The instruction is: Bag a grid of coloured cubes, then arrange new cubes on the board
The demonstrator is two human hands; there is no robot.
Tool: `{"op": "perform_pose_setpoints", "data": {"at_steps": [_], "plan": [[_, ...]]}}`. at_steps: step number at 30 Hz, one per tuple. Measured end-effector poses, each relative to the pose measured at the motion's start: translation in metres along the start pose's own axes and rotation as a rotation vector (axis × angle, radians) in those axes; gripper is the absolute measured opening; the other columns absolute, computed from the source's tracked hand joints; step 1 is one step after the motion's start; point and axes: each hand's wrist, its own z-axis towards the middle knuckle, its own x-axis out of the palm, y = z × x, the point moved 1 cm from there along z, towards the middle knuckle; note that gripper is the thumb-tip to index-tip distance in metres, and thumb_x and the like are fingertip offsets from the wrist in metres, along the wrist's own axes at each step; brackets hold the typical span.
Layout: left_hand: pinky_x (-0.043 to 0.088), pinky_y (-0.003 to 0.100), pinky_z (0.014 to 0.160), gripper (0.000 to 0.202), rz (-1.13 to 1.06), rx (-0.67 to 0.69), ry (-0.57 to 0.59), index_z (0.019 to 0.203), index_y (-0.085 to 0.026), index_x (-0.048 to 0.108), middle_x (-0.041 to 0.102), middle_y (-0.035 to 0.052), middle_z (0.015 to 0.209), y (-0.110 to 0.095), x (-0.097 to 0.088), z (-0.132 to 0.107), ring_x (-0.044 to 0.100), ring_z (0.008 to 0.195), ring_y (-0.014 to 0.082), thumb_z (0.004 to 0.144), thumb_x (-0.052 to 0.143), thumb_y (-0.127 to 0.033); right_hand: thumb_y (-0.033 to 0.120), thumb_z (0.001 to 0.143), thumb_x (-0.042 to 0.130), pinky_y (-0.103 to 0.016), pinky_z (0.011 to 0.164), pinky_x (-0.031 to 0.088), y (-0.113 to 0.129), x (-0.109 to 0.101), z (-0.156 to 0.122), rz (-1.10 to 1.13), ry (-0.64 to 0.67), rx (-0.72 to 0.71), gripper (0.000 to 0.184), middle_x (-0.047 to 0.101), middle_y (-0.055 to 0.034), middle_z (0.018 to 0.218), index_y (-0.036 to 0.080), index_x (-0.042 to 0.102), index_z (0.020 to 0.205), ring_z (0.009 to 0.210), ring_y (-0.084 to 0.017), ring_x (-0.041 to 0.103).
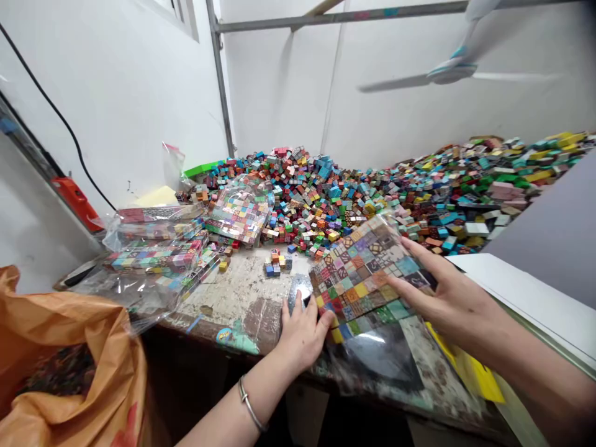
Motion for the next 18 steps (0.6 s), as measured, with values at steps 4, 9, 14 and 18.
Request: {"op": "perform_pose_setpoints", "data": {"at_steps": [4, 9, 14, 18], "plan": [[-0.005, 0.052, 0.107, 0.071, 0.041, 0.015, -0.007, 0.134, -0.014, 0.034, 0.029, 0.0126, 0.141, -0.002, 0.007, -0.006, 0.006, 0.134, 0.0311, 0.082, 0.031, -0.062, 0.04, 0.074, 0.048, -0.04, 0.081, 0.047, 0.018, 0.004, 0.011, -0.387, 0.099, -0.227, 0.065, 0.051, -0.0066, 0.12, 0.026, 0.033, 0.136, 0.088, -0.026, 0.059], [0.002, 0.043, 0.111, 0.07, -0.089, -0.073, -0.082, 0.136, -0.009, 0.029, 0.021, 0.0143, 0.144, 0.019, -0.014, -0.016, 0.006, 0.135, 0.0253, 0.085, 0.031, -0.057, 0.035, 0.076, 0.047, -0.03, 0.055, 0.047, 0.043, 0.025, 0.011, -0.592, 0.183, -0.395, 0.068, 0.052, -0.0058, 0.116, 0.029, 0.025, 0.139, 0.073, -0.021, 0.06], [0.005, 0.035, 0.112, 0.065, -0.304, 0.13, -0.353, 0.141, -0.02, 0.007, 0.006, 0.003, 0.149, -0.003, -0.073, -0.001, 0.004, 0.136, 0.0187, 0.089, 0.03, -0.051, 0.027, 0.077, 0.043, -0.03, 0.059, 0.048, 0.066, 0.039, 0.005, -0.66, 0.219, -0.541, 0.065, 0.05, -0.0093, 0.119, 0.022, 0.024, 0.139, 0.088, -0.024, 0.058], [0.0, 0.04, 0.11, 0.053, -0.125, 0.445, -0.46, 0.137, -0.032, 0.024, -0.004, -0.0067, 0.148, -0.047, -0.109, 0.024, -0.007, 0.135, 0.023, 0.089, 0.029, -0.053, 0.026, 0.077, 0.044, -0.034, 0.07, 0.05, 0.068, 0.041, 0.005, -0.641, 0.221, -0.549, 0.064, 0.05, -0.0108, 0.117, 0.019, 0.025, 0.138, 0.092, -0.025, 0.057]]}}
